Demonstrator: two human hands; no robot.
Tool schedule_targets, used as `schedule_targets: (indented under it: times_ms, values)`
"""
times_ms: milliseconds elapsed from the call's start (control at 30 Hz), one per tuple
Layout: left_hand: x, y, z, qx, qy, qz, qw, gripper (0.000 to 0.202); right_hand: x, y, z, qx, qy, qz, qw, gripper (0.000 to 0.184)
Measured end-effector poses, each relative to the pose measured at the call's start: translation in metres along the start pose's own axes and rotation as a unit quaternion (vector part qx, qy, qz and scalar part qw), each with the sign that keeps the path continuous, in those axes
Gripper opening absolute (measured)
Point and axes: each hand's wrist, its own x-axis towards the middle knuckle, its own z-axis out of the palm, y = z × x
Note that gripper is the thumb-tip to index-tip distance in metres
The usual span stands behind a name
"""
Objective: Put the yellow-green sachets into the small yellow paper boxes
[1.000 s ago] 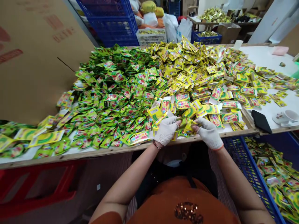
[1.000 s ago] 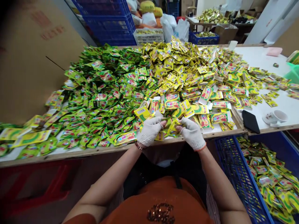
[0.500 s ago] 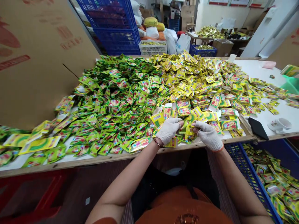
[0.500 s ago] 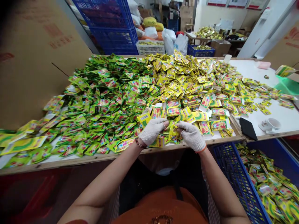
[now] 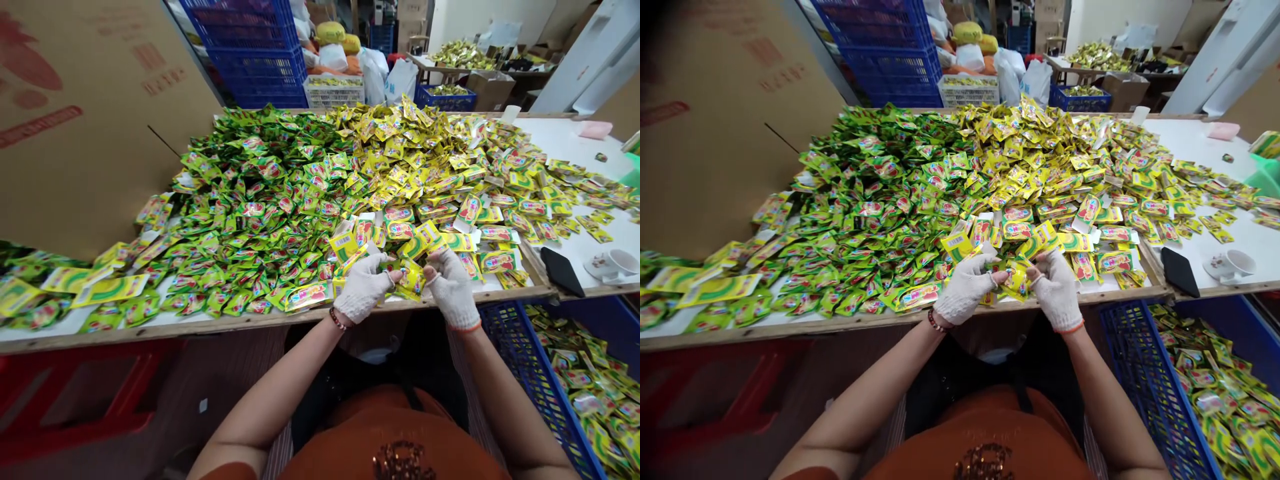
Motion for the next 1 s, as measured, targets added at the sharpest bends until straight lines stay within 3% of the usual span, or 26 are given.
schedule_targets:
  times_ms: [100, 200, 267, 367, 467, 567, 633, 700, 767, 833, 900, 1000]
  values:
    - [-0.01, -0.01, 0.001, -0.01, 0.006, -0.011, 1.0, 0.039, -0.016, 0.005, 0.003, -0.013, -0.061, 0.045, 0.997, 0.039]
    - [-0.021, -0.012, -0.004, 0.059, -0.002, 0.003, 0.998, 0.024, -0.024, 0.002, -0.003, -0.055, -0.034, 0.028, 0.998, 0.034]
    - [-0.028, -0.012, -0.01, 0.119, -0.003, 0.015, 0.993, 0.023, -0.025, -0.002, -0.007, -0.043, -0.066, 0.026, 0.997, 0.031]
    - [-0.039, -0.013, -0.016, 0.126, -0.058, 0.014, 0.99, 0.037, -0.026, -0.007, -0.007, -0.042, -0.171, 0.029, 0.984, 0.023]
    - [-0.051, -0.017, -0.016, 0.109, -0.093, 0.011, 0.99, 0.037, -0.03, -0.004, 0.002, -0.098, -0.189, 0.007, 0.977, 0.018]
    - [-0.062, -0.026, -0.013, 0.099, -0.095, 0.005, 0.991, 0.031, -0.038, 0.005, 0.013, -0.088, -0.175, 0.022, 0.98, 0.032]
    - [-0.067, -0.034, -0.012, 0.093, -0.096, -0.005, 0.991, 0.03, -0.044, 0.011, 0.019, -0.053, -0.206, 0.048, 0.976, 0.04]
    - [-0.07, -0.04, -0.014, 0.11, -0.083, -0.004, 0.99, 0.027, -0.048, 0.015, 0.022, -0.023, -0.254, 0.086, 0.963, 0.037]
    - [-0.067, -0.044, -0.021, 0.181, -0.049, 0.029, 0.982, 0.025, -0.048, 0.018, 0.022, -0.015, -0.258, 0.115, 0.959, 0.032]
    - [-0.058, -0.042, -0.032, 0.314, -0.005, 0.1, 0.944, 0.024, -0.046, 0.021, 0.018, -0.021, -0.208, 0.113, 0.971, 0.031]
    - [-0.045, -0.036, -0.045, 0.469, 0.015, 0.172, 0.866, 0.033, -0.042, 0.023, 0.012, -0.034, -0.146, 0.101, 0.984, 0.033]
    - [-0.03, -0.026, -0.058, 0.62, -0.019, 0.2, 0.758, 0.043, -0.036, 0.026, 0.004, -0.053, -0.07, 0.091, 0.992, 0.039]
